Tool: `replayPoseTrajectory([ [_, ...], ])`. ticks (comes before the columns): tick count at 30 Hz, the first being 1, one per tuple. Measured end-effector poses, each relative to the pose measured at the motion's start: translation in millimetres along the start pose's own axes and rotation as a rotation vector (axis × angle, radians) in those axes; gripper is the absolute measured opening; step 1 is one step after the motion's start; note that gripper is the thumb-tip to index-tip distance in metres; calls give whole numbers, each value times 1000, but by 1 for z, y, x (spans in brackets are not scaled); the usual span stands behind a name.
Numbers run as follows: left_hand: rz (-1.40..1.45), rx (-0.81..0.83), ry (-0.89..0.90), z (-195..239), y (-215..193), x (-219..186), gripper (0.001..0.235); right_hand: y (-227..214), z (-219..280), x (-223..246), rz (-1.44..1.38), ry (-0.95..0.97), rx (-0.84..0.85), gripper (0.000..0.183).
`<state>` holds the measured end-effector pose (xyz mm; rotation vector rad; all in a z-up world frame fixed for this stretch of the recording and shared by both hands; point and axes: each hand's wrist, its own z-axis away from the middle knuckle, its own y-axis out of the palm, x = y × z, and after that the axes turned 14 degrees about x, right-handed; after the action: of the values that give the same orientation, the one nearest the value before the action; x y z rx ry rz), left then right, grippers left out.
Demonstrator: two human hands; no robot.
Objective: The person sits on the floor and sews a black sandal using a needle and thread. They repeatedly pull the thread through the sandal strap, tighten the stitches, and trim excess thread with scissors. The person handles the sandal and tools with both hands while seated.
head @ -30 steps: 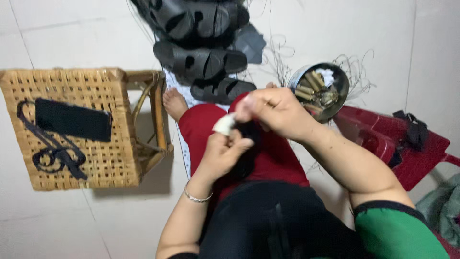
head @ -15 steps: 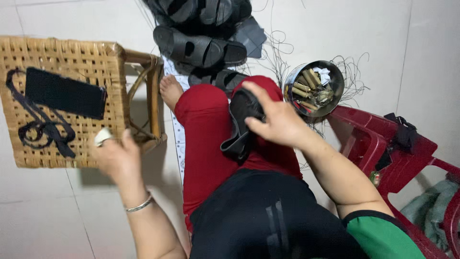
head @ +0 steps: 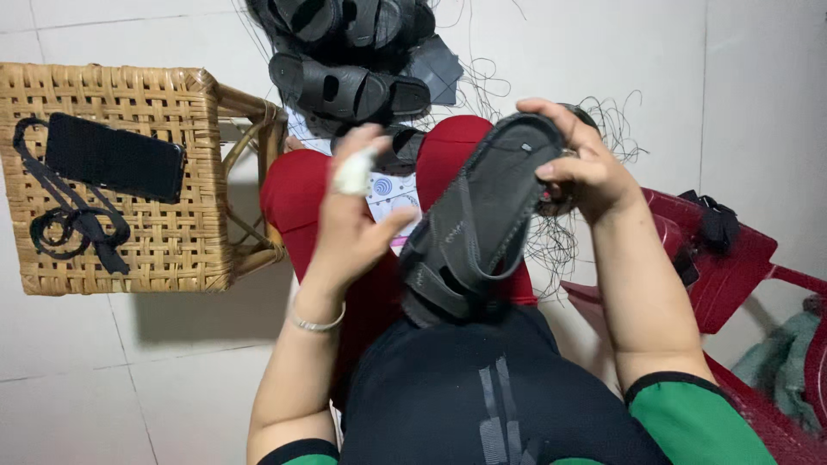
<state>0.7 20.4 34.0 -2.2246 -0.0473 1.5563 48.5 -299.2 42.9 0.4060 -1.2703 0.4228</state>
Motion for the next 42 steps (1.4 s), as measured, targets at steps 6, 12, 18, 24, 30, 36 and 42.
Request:
replayPoseTrajectory([
  [6, 150, 464, -468, 2, 17, 13, 50, 8, -20, -10, -126, -48, 118, 89],
  [12, 124, 264, -340, 35, -43, -14, 30, -11, -12, -8, -243, -31, 228, 83],
  [18, 850, -453, -480, 93, -84, -33, 17, 2, 7, 16, -9, -23, 50, 76],
  [24, 582, -594, -237, 142, -107, -37, 36, 49, 19, -16, 748, -168, -101, 76],
  [30, 281, -811, -455, 206, -116, -8, 31, 88, 8, -79, 891, -467, -35, 71],
  [36, -856, -377, -840, 206, -103, 33, 20, 51, 6, -54, 219, -84, -20, 79],
  [42, -319, -365, -244, 94, -12, 16, 38, 19, 18, 0, 734, -100, 70, 62],
])
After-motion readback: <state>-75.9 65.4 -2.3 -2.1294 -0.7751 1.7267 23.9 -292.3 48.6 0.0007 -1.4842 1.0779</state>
